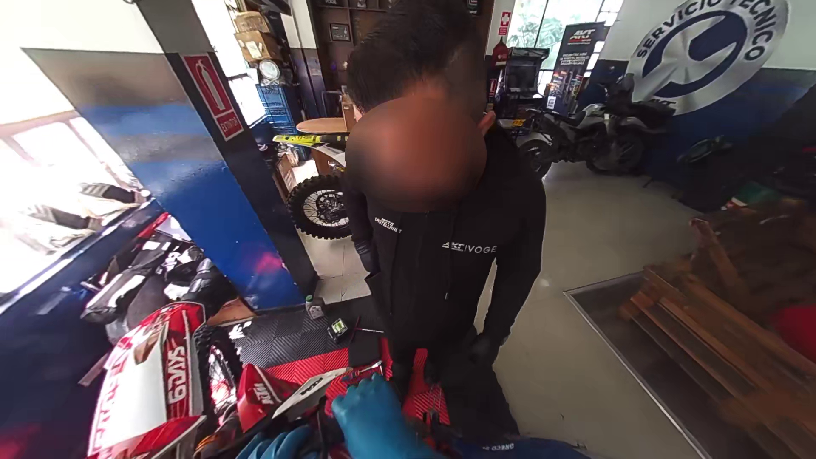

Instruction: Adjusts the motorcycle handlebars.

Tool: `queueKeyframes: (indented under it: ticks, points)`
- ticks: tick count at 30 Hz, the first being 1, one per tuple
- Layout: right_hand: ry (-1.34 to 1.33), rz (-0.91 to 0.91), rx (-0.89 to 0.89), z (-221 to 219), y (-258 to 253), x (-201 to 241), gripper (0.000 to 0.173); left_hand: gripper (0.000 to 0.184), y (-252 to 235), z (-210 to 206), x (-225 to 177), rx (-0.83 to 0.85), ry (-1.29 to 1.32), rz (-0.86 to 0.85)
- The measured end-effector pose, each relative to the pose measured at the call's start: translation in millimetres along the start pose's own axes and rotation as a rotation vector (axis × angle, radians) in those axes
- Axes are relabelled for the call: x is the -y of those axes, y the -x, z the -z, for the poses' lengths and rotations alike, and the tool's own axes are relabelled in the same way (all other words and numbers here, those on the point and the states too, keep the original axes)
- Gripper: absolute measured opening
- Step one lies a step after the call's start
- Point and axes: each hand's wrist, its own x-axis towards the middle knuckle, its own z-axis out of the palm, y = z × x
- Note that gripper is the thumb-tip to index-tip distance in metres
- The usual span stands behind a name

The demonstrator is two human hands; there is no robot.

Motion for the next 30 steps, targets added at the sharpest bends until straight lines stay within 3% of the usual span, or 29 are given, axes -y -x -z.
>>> queueKeyframes:
  ticks: [3, 6, 10, 12, 14, 15, 17, 20, 23, 30]
  points:
    - [-0.023, -0.025, 0.034, 6, 1, 3, 0.017, 0.031, 2, 0, -1, -0.043, 0.017, -0.003]
    - [-0.024, -0.043, 0.052, 17, 0, 3, 0.023, 0.031, -1, -8, -3, -0.199, -0.021, -0.020]
    - [0.027, -0.007, 0.014, 12, 2, 2, 0.030, 0.027, 3, -2, -7, -0.116, 0.060, 0.017]
    - [0.051, 0.017, -0.004, 9, 1, -2, 0.034, 0.040, 6, 5, -9, -0.106, 0.137, 0.043]
    - [0.067, 0.044, -0.046, 7, 0, -4, 0.036, 0.053, 27, 15, -13, -0.231, 0.231, 0.061]
    - [0.085, 0.056, -0.067, 6, 0, -6, 0.034, 0.047, 45, 15, -18, -0.374, 0.285, 0.052]
    - [0.103, 0.064, -0.094, 4, 2, -8, 0.032, 0.030, 90, -6, -34, -0.556, 0.402, 0.048]
    - [0.111, 0.071, -0.114, 2, 2, -9, 0.031, 0.039, 131, -79, -50, -0.504, 0.466, 0.075]
    - [0.120, 0.071, -0.115, 2, 3, -9, 0.032, 0.049, 131, -141, -41, -0.503, 0.421, 0.157]
    - [0.151, 0.071, -0.137, 3, 4, -9, 0.029, 0.054, 118, -209, -17, -0.534, 0.174, 0.253]
